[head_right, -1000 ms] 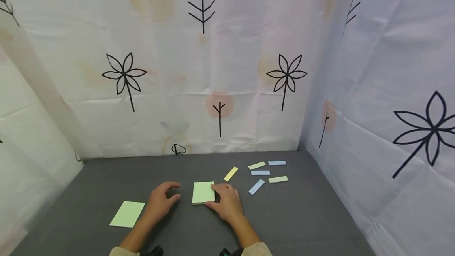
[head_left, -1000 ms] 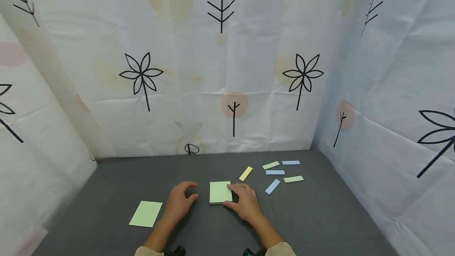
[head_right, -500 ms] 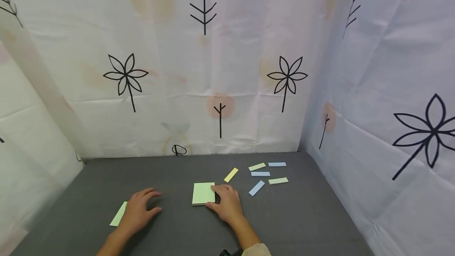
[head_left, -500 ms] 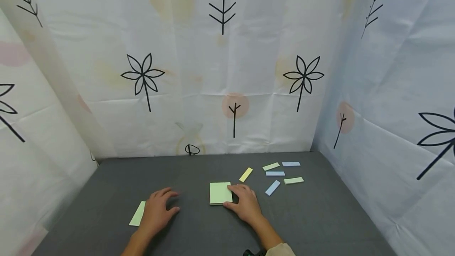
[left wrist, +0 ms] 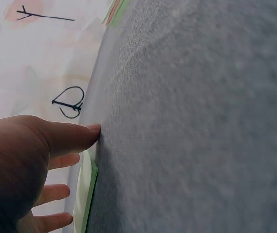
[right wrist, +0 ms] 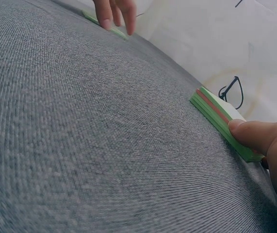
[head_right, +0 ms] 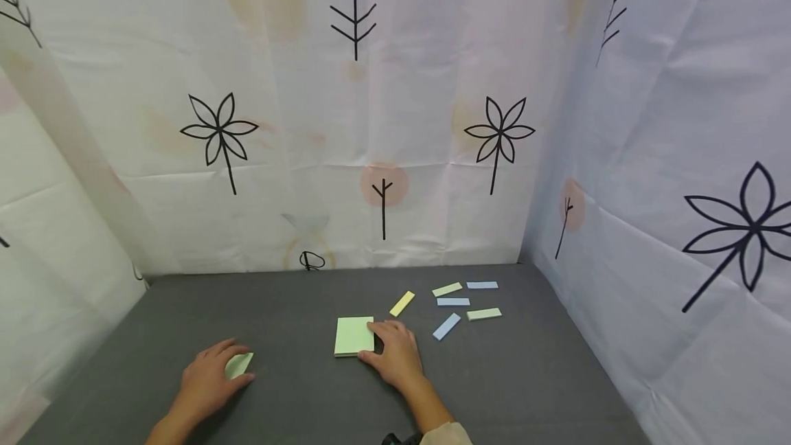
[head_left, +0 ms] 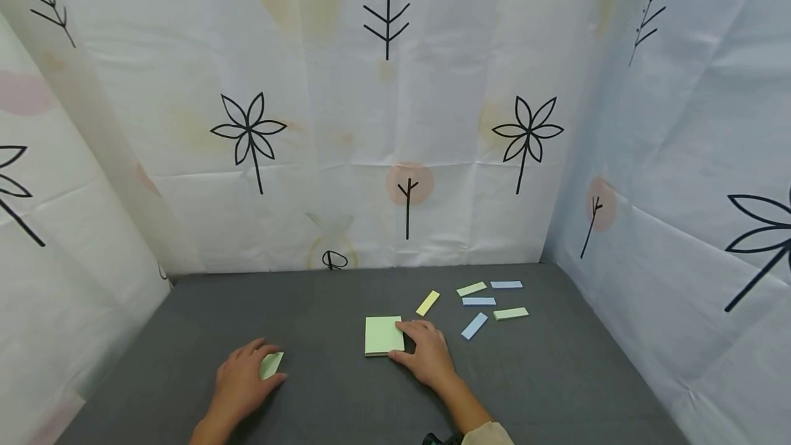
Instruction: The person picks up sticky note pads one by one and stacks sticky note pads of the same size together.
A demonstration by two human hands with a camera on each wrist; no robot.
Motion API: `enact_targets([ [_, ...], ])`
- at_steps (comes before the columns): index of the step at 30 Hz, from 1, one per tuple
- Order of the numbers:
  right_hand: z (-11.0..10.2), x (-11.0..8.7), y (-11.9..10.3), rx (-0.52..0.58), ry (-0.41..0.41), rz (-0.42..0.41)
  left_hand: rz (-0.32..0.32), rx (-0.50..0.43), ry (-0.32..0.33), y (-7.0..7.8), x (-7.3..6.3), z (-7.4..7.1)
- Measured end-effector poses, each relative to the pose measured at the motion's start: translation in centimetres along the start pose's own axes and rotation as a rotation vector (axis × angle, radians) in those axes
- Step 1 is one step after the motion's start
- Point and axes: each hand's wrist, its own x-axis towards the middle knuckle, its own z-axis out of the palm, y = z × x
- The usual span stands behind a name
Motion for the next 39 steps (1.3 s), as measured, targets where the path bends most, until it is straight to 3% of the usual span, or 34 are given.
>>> enact_targets([
  [6,0.0,0.1,-0.1,0.006,-0.017,0.011,-0.094,-0.004,-0.077,-0.8,-0.4,-0.6],
  [11,-0.1,0.1,-0.1,0.017,-0.007,0.006,-0.079,0.0,-0.113,-1.0,-0.2,-0.9],
  [22,-0.1,0.1,0.0,0.006,-0.013,0.004,0.125,-0.098,0.008,-0.8,-0.2,-0.4],
  [33,-0.1,0.1,0.1,0.008,-0.02,0.01,0.192,-0.131,0.154,0.5,1.5,1.5],
  [39,0.0,0.1,0.2,0.011,-0.017,0.006,0.178,-0.145,0.123,2.0,3.4,2.5],
])
